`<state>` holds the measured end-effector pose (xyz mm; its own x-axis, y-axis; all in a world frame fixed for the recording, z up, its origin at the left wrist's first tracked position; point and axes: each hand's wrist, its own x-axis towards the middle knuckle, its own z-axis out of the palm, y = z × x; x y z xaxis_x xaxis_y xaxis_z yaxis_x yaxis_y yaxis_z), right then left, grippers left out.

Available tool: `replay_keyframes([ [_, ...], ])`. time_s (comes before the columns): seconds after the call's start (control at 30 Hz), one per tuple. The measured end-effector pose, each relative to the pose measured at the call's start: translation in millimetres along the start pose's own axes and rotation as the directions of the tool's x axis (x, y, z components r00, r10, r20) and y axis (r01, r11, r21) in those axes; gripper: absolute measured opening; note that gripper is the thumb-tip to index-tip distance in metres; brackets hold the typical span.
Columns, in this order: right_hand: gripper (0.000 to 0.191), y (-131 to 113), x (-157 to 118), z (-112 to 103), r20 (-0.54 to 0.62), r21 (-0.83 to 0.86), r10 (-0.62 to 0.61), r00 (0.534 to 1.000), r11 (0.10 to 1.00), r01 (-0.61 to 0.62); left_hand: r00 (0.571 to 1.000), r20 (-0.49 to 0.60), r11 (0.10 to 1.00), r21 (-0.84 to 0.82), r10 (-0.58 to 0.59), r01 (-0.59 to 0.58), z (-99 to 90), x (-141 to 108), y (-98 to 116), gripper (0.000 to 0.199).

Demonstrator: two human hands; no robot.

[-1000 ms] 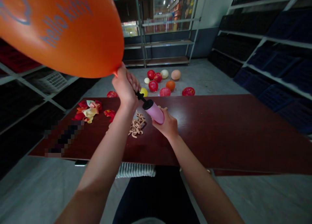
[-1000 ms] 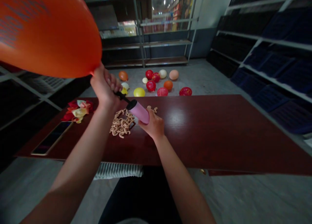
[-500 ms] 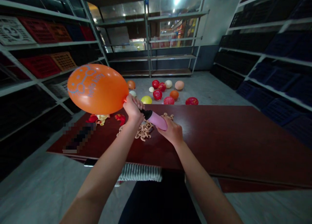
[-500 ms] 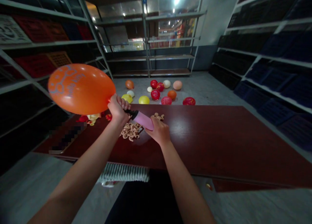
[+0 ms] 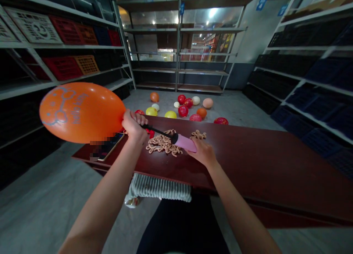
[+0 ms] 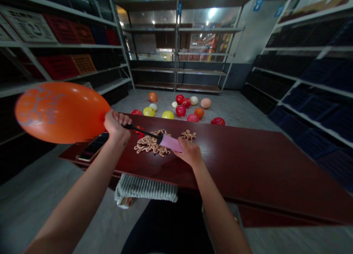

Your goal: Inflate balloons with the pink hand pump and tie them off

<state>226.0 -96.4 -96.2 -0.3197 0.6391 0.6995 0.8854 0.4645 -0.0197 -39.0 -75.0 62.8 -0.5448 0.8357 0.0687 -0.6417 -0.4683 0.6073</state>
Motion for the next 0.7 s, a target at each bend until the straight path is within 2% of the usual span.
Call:
replay_keyframes([
  [0.17, 0.043, -1.1, 1.6, -1.2, -0.013, 0.037, 0.012, 1.0, 0.999, -0.012, 0.998, 0.04, 0.999, -0.002, 0.05, -0.049, 14.1, 0.2, 27.3, 0.053],
  [0.3, 0.043, 2.0, 0.7, 1.7, -0.058, 0.09, 0.057, 0.997, 0.995, -0.051, 0.982, 0.162, 0.995, 0.004, 0.093, -0.095, 43.2, -12.6, 27.6, 0.059],
  [0.47, 0.044, 9.4, 0.2, 3.3, -0.114, 0.137, 0.187, 0.976, 0.976, -0.171, 0.942, 0.289, 0.984, -0.008, 0.171, -0.176, 91.1, -28.2, 6.4, 0.06],
  [0.53, 0.041, 11.1, 1.0, 3.2, -0.133, 0.156, 0.249, 0.959, 0.961, -0.228, 0.93, 0.327, 0.984, -0.005, 0.168, -0.176, 108.3, -30.3, -5.0, 0.06],
  [0.63, 0.04, 11.8, 2.4, 3.7, -0.149, 0.178, 0.31, 0.939, 0.942, -0.283, 0.919, 0.376, 0.989, 0.029, 0.121, -0.143, 125.0, -32.4, -29.5, 0.058],
  [0.7, 0.042, 11.3, 3.0, 4.6, -0.149, 0.192, 0.339, 0.929, 0.932, -0.309, 0.912, 0.399, 0.991, 0.051, 0.094, -0.124, 128.5, -35.8, -52.8, 0.055],
])
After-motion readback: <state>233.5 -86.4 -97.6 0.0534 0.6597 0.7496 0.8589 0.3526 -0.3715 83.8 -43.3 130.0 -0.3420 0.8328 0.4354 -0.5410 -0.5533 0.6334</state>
